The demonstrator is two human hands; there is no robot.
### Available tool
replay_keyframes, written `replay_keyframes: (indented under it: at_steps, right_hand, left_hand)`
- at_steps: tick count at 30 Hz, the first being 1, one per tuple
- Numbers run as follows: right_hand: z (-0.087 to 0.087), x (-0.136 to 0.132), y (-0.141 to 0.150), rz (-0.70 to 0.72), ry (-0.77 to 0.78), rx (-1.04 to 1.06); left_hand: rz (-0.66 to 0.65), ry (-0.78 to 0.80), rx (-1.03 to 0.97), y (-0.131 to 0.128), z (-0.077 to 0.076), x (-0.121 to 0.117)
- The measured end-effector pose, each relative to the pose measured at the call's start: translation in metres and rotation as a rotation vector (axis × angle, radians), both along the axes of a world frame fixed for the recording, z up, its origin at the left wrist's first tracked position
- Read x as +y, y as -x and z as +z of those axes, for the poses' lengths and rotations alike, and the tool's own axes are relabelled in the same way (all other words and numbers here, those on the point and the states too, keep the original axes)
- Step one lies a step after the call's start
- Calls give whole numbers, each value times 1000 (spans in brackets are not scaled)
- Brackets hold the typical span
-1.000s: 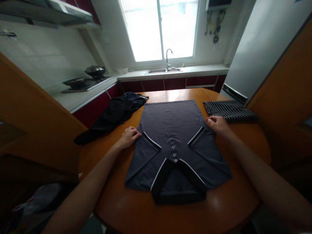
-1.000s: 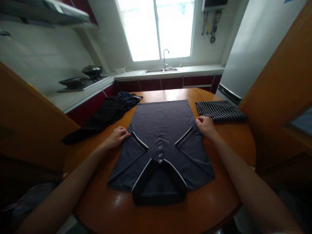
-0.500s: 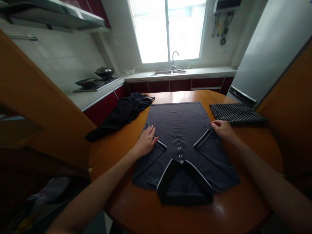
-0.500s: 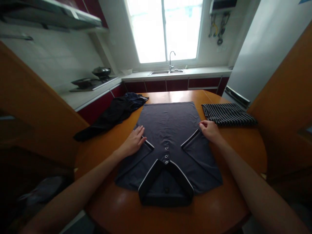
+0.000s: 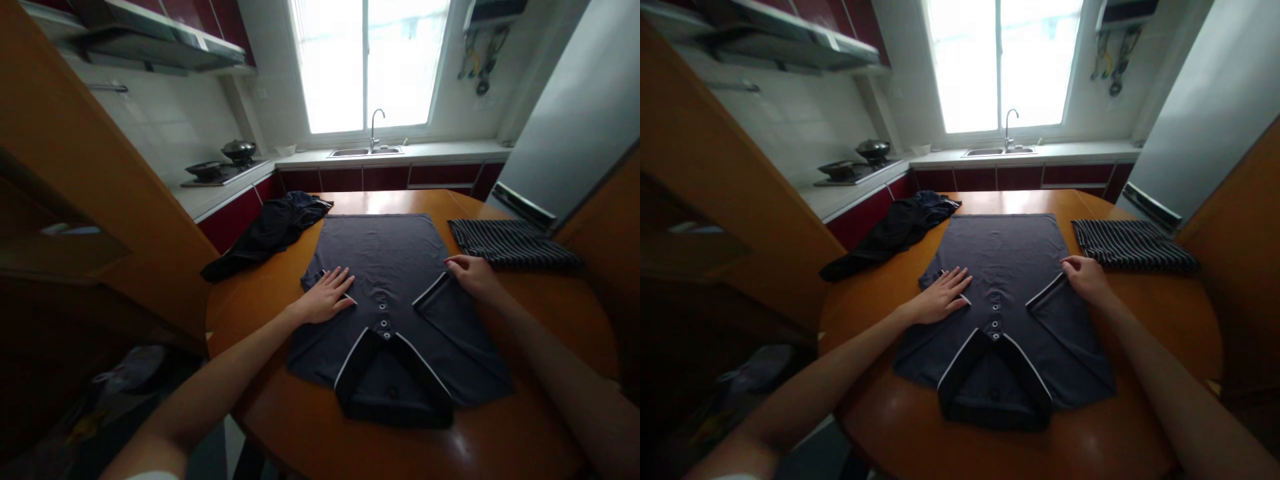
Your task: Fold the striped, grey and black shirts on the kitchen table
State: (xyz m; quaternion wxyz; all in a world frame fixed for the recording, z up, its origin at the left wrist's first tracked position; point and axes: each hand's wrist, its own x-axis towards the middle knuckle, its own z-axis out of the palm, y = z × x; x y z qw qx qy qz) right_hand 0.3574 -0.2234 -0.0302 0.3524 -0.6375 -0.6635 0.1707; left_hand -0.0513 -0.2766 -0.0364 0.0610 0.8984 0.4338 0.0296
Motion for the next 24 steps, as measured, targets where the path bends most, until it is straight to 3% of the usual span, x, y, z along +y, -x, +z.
replay_keyframes:
  at_steps: [4, 8, 11, 15, 24]
  right_hand:
    - [-1, 0, -1, -5, -12, -8]
    - [-3, 1, -4, -15, -37, -5]
    - [-5, 3, -7, -12, -35, 7]
    - [-5, 3, -7, -13, -34, 12]
    - [-1, 1, -5, -10, -37, 29]
  left_hand:
    - [77, -41, -164, 8, 4, 12]
    - [497, -185, -294, 39, 15, 30]
    - [740, -121, -279, 67, 23, 37]
    - [760, 16, -274, 83, 25, 40]
    - [827, 129, -296, 86, 18, 44]
